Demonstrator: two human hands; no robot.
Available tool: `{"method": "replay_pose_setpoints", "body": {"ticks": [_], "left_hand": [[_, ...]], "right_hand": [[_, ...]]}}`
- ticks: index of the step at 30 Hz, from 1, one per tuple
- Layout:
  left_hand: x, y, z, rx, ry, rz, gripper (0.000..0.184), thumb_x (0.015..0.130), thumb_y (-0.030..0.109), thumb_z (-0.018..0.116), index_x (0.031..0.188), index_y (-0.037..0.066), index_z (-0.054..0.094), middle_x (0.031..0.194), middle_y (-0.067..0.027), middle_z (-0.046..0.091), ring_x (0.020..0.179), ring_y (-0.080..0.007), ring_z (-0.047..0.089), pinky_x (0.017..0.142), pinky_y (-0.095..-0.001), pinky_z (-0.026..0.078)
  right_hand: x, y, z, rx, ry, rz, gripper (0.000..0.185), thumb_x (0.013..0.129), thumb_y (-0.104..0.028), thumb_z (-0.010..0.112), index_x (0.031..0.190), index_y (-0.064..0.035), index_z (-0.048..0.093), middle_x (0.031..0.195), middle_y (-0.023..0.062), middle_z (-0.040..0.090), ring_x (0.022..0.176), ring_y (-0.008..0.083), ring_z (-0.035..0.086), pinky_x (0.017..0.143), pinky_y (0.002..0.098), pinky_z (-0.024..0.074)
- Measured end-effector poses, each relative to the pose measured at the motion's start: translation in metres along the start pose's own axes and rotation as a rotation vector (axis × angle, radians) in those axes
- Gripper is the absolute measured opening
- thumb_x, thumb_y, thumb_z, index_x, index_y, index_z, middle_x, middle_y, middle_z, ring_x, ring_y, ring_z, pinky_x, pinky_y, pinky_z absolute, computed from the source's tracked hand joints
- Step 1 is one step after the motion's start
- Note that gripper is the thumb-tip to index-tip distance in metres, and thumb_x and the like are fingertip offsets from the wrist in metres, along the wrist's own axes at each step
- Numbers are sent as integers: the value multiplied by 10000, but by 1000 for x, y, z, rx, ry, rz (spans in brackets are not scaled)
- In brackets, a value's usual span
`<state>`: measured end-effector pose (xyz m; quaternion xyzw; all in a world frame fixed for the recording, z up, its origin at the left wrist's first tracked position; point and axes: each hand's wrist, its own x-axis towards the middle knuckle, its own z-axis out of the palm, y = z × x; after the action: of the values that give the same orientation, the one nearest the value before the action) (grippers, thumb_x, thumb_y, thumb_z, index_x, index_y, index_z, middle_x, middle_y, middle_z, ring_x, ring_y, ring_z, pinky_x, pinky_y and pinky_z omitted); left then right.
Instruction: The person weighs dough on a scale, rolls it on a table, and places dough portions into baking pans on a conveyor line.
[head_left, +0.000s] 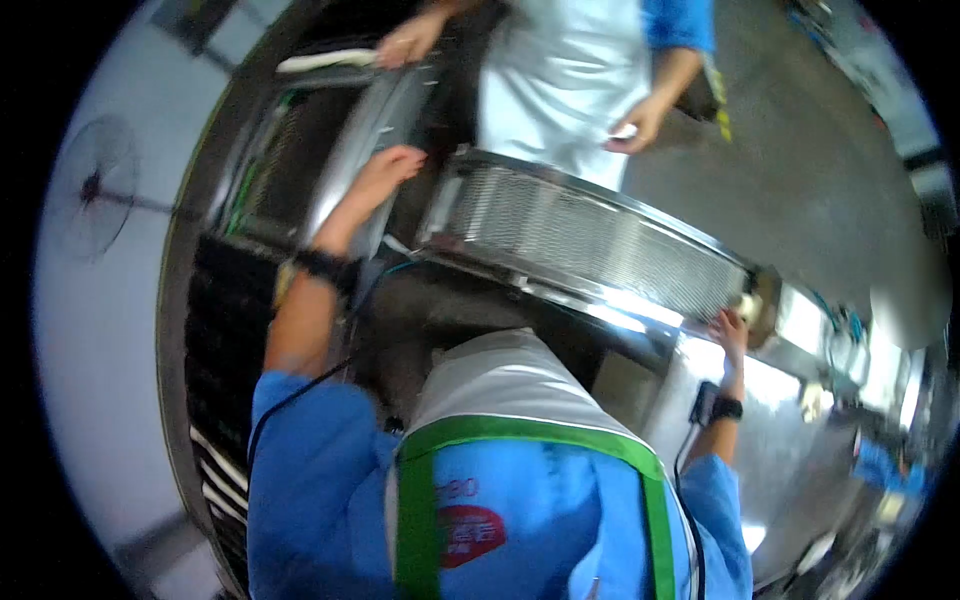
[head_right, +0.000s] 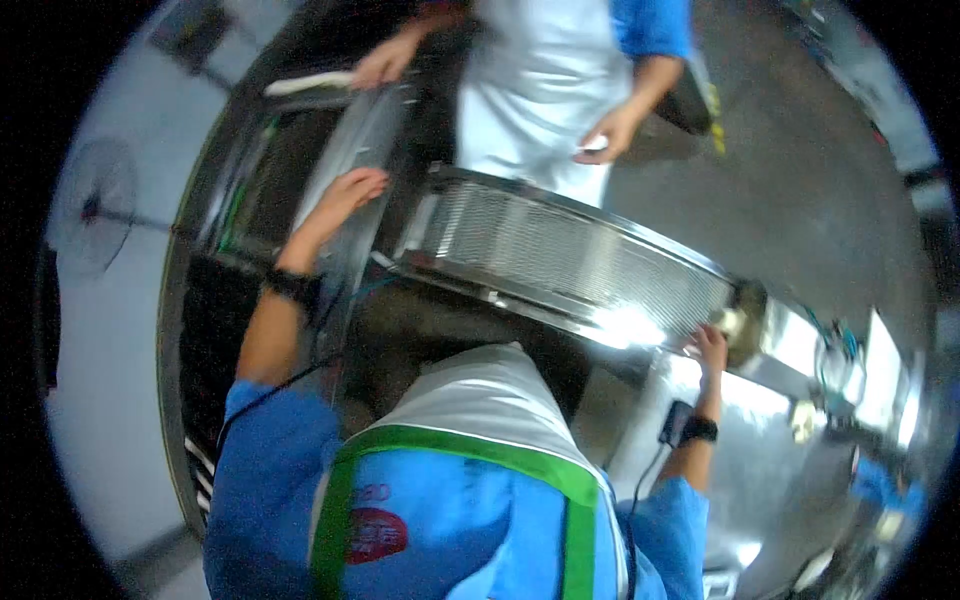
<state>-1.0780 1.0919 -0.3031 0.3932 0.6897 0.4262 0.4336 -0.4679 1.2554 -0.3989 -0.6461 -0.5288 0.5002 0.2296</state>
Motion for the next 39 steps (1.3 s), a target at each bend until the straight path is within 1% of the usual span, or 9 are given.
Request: {"method": "replay_pose_setpoints", "body": {"ticks": [14,16,20,22,25,30,32,33,39], "left_hand": [[-93,-22,-40,349,123,-111,311,834,299,420,1024,72,514,992,-46,531,912,-159,495,810,-301,356],[-101,-16,-39,441,157,-35,296,834,275,424,1006,53,519,986,-54,534,912,-172,497,808,-292,356],[-118,18,-17,539,169,0,276,839,232,415,1002,31,511,971,-74,539,920,-183,500,803,-273,365],[-122,13,-19,436,222,-92,239,809,167,456,999,32,508,893,-88,562,818,-166,529,704,-256,403],[-121,-18,-31,483,263,19,234,808,169,457,990,31,506,868,-107,563,790,-170,536,690,-257,408],[-131,-37,-41,433,190,-28,227,809,163,458,984,27,506,881,-115,560,801,-169,537,691,-266,409],[-134,-23,-41,513,169,-76,246,822,186,443,1001,30,506,931,-100,548,863,-176,516,734,-274,393],[-142,-27,-40,459,167,-60,263,830,202,429,1011,27,503,956,-95,539,891,-180,502,763,-275,377],[-147,-21,-28,489,91,-158,308,847,235,393,1034,11,491,996,-88,522,939,-179,473,822,-269,337]], "right_hand": [[-18,18,12,-217,237,161,281,734,-228,550,876,14,562,745,76,590,639,142,550,565,260,443],[-5,29,7,-441,384,26,303,724,-278,534,798,15,558,718,149,574,597,254,549,565,339,434],[32,66,-14,-768,372,-110,339,705,-251,524,999,-99,447,983,110,494,784,283,509,604,367,434],[43,74,-16,-978,386,-553,353,691,-148,530,1024,-89,432,1040,135,460,885,294,485,685,363,419],[0,-13,5,-1065,410,-241,503,624,-63,594,1093,-90,412,1123,134,381,988,312,403,781,385,392],[13,-7,35,-1307,228,-549,486,658,-143,552,1121,-81,417,1131,140,427,1053,271,404,823,358,390],[-15,-55,72,-1228,140,-276,457,676,-63,471,1128,-42,404,1193,127,383,1108,272,357,872,348,349],[-15,-38,78,-1139,253,-465,536,669,-30,411,1194,-6,308,1223,170,339,1151,294,296,935,382,259],[-50,-48,94,-1090,167,-435,619,674,-55,471,1244,-83,232,1310,71,208,1197,259,214,919,452,242]]}}
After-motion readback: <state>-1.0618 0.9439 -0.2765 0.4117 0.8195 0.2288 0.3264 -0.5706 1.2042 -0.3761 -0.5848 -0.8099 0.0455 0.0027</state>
